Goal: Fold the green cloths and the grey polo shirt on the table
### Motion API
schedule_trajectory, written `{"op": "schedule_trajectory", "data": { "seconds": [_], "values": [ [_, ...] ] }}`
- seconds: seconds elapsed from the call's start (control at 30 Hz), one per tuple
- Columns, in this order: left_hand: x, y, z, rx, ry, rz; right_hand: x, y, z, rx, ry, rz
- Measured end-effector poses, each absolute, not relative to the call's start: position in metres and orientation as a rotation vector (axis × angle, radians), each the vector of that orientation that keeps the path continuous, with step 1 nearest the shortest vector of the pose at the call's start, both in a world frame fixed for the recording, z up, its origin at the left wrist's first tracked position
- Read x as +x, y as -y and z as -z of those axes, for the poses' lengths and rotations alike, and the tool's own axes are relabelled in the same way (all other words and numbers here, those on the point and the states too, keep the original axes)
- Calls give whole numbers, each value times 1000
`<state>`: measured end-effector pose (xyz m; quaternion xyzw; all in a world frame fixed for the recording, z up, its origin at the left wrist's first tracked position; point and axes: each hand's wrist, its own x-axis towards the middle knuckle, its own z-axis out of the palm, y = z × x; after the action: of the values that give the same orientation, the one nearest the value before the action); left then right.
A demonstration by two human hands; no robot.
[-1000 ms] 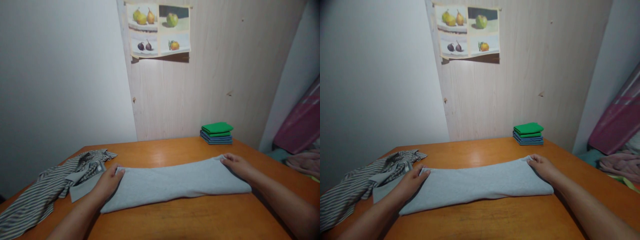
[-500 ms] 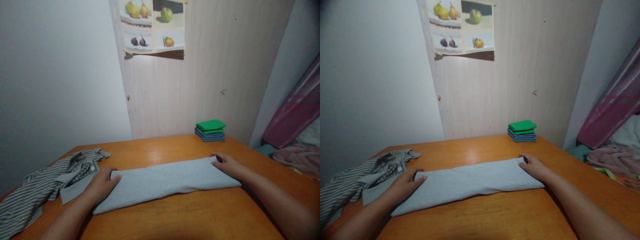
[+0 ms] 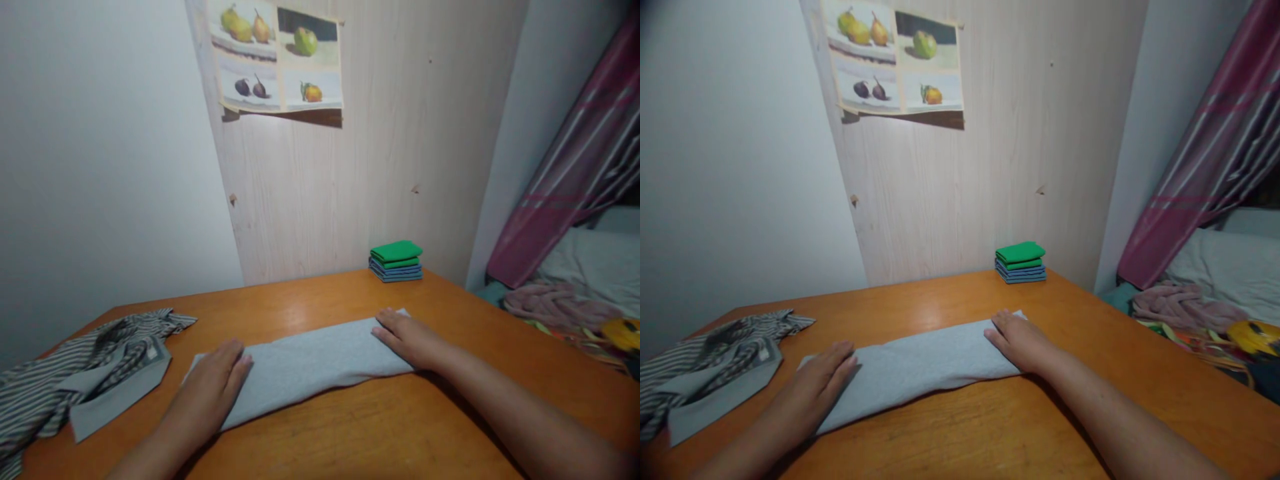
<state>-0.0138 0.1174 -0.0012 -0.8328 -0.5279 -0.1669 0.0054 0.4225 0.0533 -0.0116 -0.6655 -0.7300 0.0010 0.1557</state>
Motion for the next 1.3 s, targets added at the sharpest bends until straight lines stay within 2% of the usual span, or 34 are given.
{"op": "schedule_trajectory", "data": {
  "seconds": [0.13, 0.33, 0.53, 0.77, 0.97, 1.3],
  "values": [
    [-17, -114, 17, -2678, 1600, 269, 435, -55, 34, -1902, 2191, -66],
    [-25, -113, 12, -2698, 1614, 144, 443, -55, 34, -1912, 2218, -104],
    [-8, -110, 1, -2714, 1594, 189, 441, -58, 35, -1898, 2210, -101],
    [91, -104, -26, -2959, 1376, 496, 440, -59, 33, -1867, 2211, -61],
    [131, -92, -3, -2992, 1344, 176, 442, -55, 27, -1866, 2212, -89],
    [125, -86, -2, -2928, 1345, 107, 434, -53, 11, -1949, 2122, -53]
  ]
}}
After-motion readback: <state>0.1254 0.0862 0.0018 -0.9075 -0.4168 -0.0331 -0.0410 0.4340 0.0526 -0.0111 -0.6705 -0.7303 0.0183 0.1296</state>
